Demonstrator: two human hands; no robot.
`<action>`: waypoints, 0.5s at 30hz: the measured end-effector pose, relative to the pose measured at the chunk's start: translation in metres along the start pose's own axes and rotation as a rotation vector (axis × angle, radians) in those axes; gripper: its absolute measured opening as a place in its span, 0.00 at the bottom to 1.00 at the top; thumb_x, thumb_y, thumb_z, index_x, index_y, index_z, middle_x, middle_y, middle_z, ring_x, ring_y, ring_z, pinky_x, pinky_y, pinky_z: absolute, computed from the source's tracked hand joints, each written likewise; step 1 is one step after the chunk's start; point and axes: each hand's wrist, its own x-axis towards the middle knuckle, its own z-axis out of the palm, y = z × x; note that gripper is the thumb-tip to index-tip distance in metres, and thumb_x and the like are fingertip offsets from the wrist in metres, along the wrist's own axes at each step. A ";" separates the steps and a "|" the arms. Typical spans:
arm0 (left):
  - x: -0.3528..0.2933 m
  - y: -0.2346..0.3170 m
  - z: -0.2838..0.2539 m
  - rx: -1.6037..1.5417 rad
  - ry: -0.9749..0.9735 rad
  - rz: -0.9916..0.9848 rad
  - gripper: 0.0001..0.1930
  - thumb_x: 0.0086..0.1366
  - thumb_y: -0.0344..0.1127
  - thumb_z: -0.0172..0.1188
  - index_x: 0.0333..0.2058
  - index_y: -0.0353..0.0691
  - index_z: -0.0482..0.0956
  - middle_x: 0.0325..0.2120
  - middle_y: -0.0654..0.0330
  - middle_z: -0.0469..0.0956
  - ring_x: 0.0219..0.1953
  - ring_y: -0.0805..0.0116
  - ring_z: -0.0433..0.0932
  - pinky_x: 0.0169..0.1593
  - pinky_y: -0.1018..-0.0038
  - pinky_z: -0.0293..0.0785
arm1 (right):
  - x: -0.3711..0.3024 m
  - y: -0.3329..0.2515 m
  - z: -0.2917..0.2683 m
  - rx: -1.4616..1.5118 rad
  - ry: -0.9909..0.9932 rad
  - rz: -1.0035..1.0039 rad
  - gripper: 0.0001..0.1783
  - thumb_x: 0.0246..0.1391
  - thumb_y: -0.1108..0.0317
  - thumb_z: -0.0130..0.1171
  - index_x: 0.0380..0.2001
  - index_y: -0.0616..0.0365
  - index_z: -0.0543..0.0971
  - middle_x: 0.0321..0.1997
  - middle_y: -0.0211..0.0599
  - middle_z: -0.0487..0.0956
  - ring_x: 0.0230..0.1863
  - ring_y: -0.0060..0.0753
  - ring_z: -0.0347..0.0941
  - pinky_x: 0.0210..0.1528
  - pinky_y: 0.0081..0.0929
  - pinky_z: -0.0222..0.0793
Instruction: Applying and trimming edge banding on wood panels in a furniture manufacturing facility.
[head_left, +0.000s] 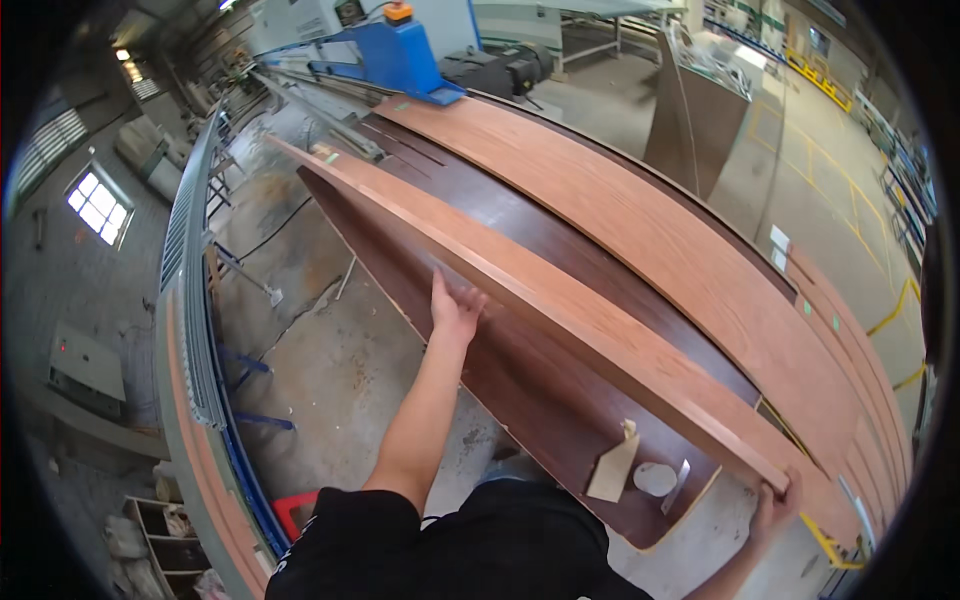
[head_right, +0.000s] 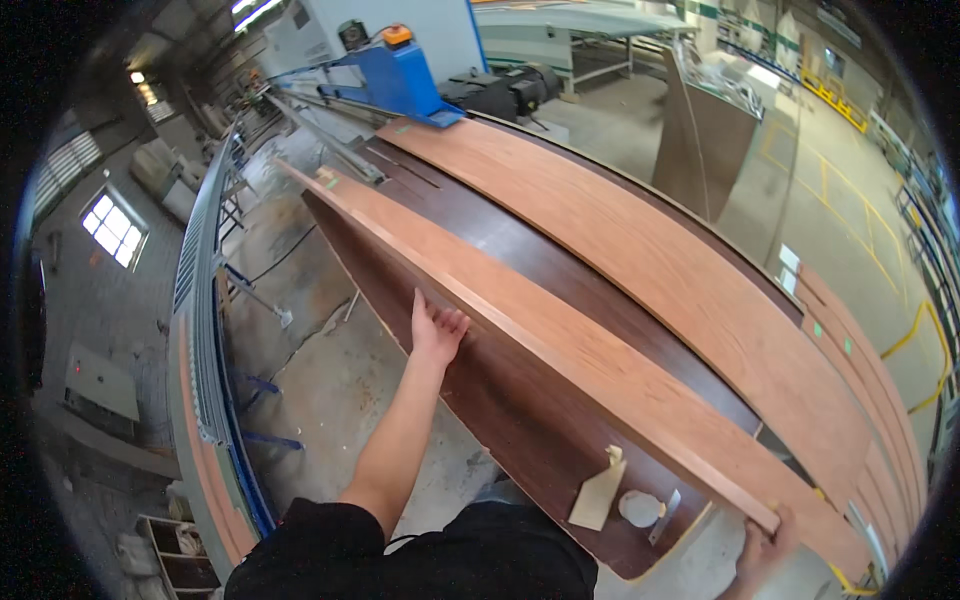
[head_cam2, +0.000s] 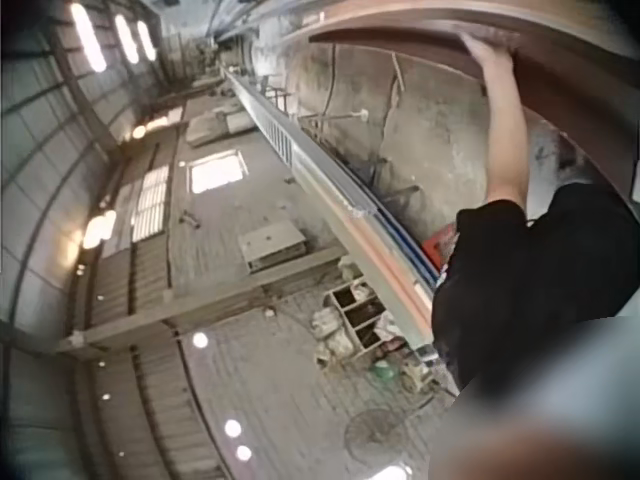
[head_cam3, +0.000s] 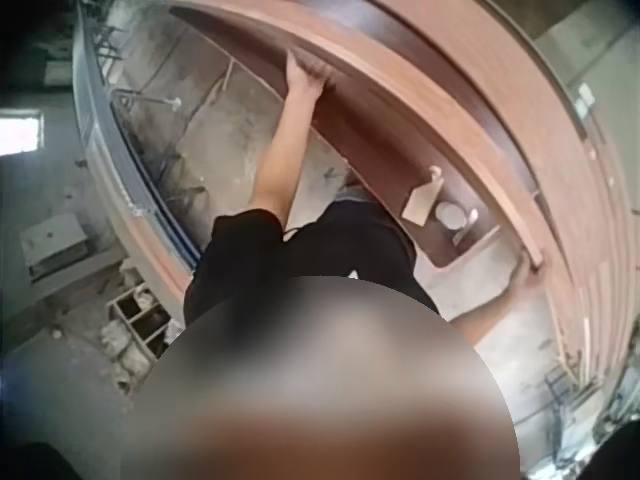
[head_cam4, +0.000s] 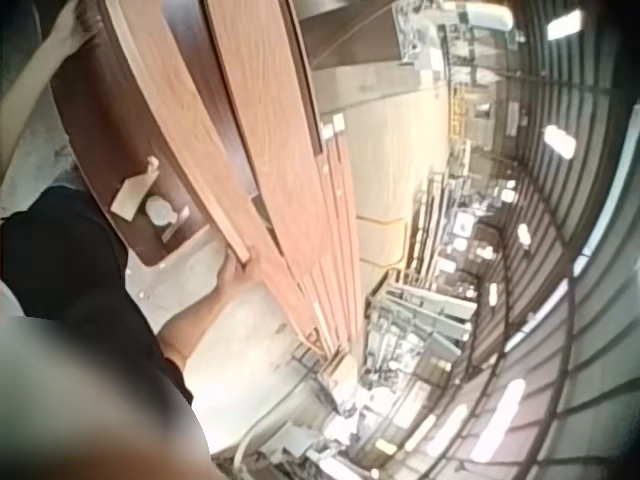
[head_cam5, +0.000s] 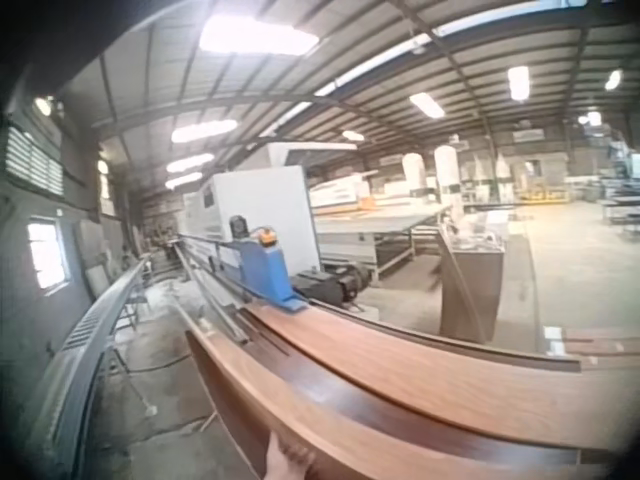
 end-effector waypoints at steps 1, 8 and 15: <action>0.010 0.011 0.007 -0.122 0.083 -0.067 0.48 0.60 0.70 0.56 0.68 0.44 0.54 0.57 0.53 0.63 0.54 0.56 0.68 0.59 0.57 0.66 | -0.006 -0.006 -0.009 0.058 0.039 -0.036 0.31 0.47 0.61 0.71 0.51 0.68 0.74 0.42 0.47 0.77 0.40 0.39 0.76 0.40 0.35 0.74; 0.081 0.094 -0.011 -0.229 -0.437 0.179 0.47 0.63 0.74 0.44 0.71 0.51 0.50 0.68 0.55 0.58 0.69 0.55 0.59 0.69 0.56 0.57 | -0.038 -0.107 -0.094 -0.232 0.008 -0.161 0.32 0.60 0.48 0.61 0.48 0.73 0.79 0.41 0.54 0.82 0.40 0.40 0.78 0.43 0.34 0.74; 0.026 0.108 0.020 -0.074 -0.302 0.229 0.45 0.63 0.76 0.41 0.68 0.48 0.56 0.63 0.55 0.66 0.62 0.54 0.68 0.64 0.57 0.65 | -0.073 -0.174 -0.124 -0.290 0.059 -0.153 0.29 0.63 0.52 0.60 0.53 0.69 0.76 0.50 0.49 0.78 0.44 0.37 0.73 0.46 0.35 0.71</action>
